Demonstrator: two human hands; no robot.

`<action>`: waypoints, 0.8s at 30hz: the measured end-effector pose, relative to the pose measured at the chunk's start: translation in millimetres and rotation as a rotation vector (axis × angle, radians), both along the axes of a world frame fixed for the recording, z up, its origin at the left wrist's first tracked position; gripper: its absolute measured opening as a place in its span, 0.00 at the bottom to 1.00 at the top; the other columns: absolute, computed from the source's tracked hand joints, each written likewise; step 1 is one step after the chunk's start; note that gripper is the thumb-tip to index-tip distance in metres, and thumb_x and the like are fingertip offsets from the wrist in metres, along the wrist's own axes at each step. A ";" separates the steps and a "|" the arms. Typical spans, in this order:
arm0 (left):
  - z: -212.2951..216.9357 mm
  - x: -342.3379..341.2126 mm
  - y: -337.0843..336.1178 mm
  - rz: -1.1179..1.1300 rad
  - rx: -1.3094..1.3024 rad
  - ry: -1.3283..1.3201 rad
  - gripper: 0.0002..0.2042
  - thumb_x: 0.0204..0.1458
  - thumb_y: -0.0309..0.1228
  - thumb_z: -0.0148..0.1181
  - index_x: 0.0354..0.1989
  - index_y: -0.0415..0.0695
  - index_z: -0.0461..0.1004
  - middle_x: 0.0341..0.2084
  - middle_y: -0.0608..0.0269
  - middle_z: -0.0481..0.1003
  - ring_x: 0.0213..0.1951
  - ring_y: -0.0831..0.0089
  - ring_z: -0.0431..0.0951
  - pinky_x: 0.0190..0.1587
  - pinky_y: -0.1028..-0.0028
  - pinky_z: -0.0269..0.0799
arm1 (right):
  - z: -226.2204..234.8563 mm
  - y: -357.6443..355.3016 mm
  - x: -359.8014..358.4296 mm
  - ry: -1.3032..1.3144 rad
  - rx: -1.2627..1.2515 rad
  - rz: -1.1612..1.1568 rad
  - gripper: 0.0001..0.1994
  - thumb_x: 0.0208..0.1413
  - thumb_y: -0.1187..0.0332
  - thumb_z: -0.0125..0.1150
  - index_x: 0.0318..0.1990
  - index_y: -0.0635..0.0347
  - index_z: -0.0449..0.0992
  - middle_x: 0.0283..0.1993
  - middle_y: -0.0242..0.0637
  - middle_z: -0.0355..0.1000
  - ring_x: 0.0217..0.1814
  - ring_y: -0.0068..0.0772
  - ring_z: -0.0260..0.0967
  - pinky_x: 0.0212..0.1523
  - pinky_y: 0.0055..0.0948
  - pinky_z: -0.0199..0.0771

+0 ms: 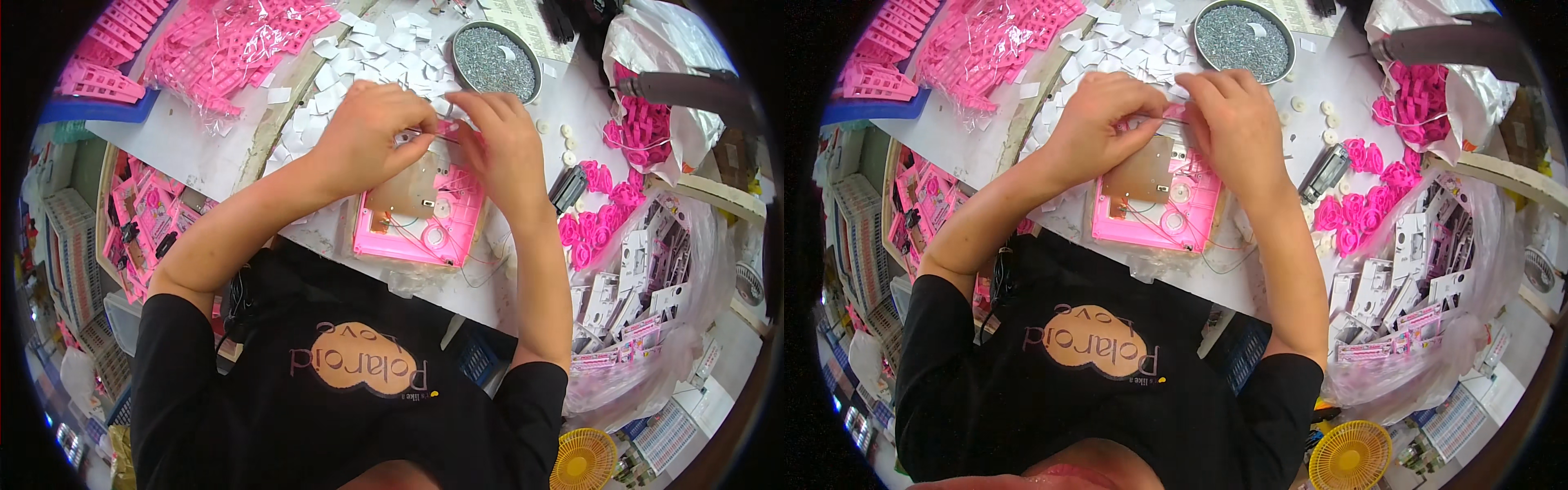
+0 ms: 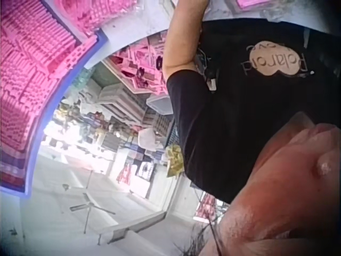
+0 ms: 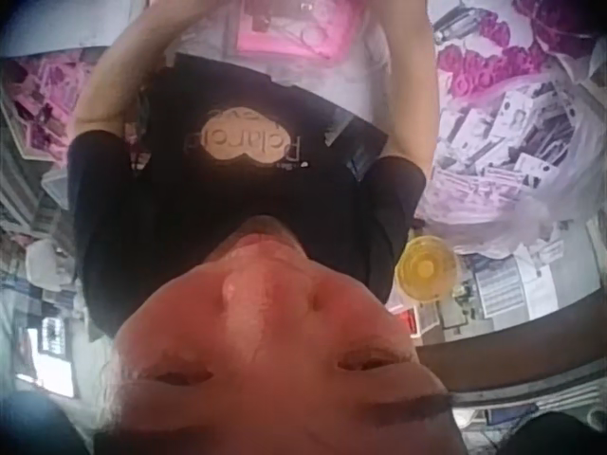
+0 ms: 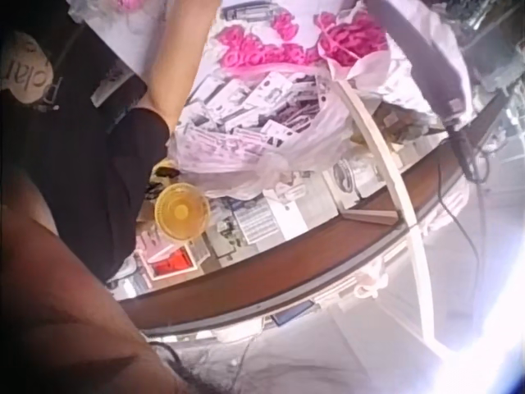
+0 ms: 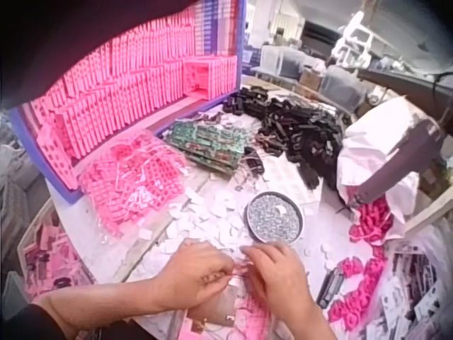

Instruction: Assembling components and securing parts of a toy piggy bank using an electric screwdriver.

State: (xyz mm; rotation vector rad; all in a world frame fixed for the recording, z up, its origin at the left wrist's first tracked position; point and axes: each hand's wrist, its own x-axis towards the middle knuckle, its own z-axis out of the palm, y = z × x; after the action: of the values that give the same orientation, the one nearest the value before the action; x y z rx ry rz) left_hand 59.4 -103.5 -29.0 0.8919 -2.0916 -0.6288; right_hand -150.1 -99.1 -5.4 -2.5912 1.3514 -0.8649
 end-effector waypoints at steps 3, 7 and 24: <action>0.1 3.7 3.4 -0.071 0.260 0.100 0.03 0.51 0.24 0.63 0.34 0.41 0.77 0.26 0.64 0.79 0.25 0.77 0.74 0.31 0.75 0.67 | -0.1 1.4 -2.5 0.025 0.061 0.015 0.10 0.48 0.73 0.67 0.40 0.57 0.80 0.38 0.34 0.76 0.42 0.41 0.71 0.45 0.39 0.72; 7.4 5.8 5.2 -0.110 0.429 0.096 0.05 0.53 0.24 0.63 0.36 0.38 0.78 0.27 0.61 0.80 0.25 0.80 0.73 0.29 0.78 0.67 | 5.6 6.6 0.1 0.056 0.078 0.007 0.07 0.48 0.72 0.67 0.37 0.56 0.80 0.35 0.32 0.75 0.40 0.40 0.70 0.42 0.38 0.71; 8.4 0.3 10.4 0.086 0.142 -0.160 0.03 0.51 0.31 0.63 0.30 0.46 0.78 0.26 0.67 0.76 0.34 0.68 0.75 0.49 0.65 0.61 | 23.0 38.5 12.3 0.505 0.045 0.008 0.03 0.44 0.72 0.60 0.29 0.57 0.77 0.30 0.34 0.73 0.39 0.37 0.69 0.43 0.36 0.65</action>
State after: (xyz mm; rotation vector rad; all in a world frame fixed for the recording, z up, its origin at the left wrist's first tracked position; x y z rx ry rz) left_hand 59.7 -93.1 -20.7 1.1390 -2.1564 -0.6867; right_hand -137.8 -60.6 17.6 -2.8909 1.4345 -0.1693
